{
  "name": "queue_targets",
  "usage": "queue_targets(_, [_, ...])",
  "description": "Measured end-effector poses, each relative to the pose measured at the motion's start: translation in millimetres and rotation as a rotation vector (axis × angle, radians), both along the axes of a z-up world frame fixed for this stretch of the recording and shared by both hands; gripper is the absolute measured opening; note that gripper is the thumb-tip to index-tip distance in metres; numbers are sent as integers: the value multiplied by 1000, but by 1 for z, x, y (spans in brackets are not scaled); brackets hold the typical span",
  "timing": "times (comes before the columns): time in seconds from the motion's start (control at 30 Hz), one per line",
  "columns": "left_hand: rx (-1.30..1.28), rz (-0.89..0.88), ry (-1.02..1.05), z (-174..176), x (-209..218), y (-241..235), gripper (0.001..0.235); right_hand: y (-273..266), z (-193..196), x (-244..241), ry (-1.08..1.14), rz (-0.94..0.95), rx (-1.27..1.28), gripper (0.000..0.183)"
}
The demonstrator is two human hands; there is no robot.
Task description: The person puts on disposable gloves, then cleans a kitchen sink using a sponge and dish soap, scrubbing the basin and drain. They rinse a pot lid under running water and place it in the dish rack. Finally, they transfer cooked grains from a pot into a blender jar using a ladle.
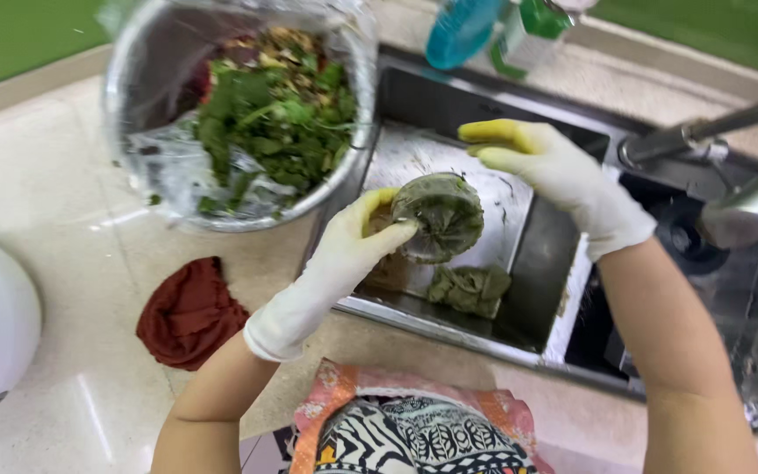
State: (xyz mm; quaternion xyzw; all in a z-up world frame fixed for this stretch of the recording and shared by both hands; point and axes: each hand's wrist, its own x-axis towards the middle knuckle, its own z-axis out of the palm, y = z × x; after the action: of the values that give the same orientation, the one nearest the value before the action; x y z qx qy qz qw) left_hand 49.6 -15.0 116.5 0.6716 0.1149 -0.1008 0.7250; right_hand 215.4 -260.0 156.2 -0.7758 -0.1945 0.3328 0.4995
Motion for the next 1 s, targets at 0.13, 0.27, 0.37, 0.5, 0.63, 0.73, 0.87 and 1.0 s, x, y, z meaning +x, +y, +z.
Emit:
queue_targets(0.13, [68,-18,202,-101,41,-58,56,-129,-13,14,82,-204,-122,46])
queue_targets(0.27, [384,-20,149,-228,94,-80,54,-226,-28,21,-45,-655,-271,42])
queue_targets(0.37, [479,42,189,-310,131,-94,54,-244,-43,25,-90,-780,-345,42])
queue_targets(0.5, [624,-15,225,-367,144,-113,56,-196,-81,-6,164,-587,-109,48])
queue_targets(0.63, [952,-263,264,-363,158,-120,71,-116,-140,-37,513,-619,151,55])
queue_targets(0.73, [1254,-592,28,-353,155,-114,87,-82,-181,-39,670,-740,405,56])
queue_targets(0.87, [1499,-962,-347,-351,141,-105,72,-72,-224,-39,763,-826,506,52])
queue_targets(1.0, [1452,-1087,-124,-351,134,-102,72,-82,-264,-43,828,-784,720,38])
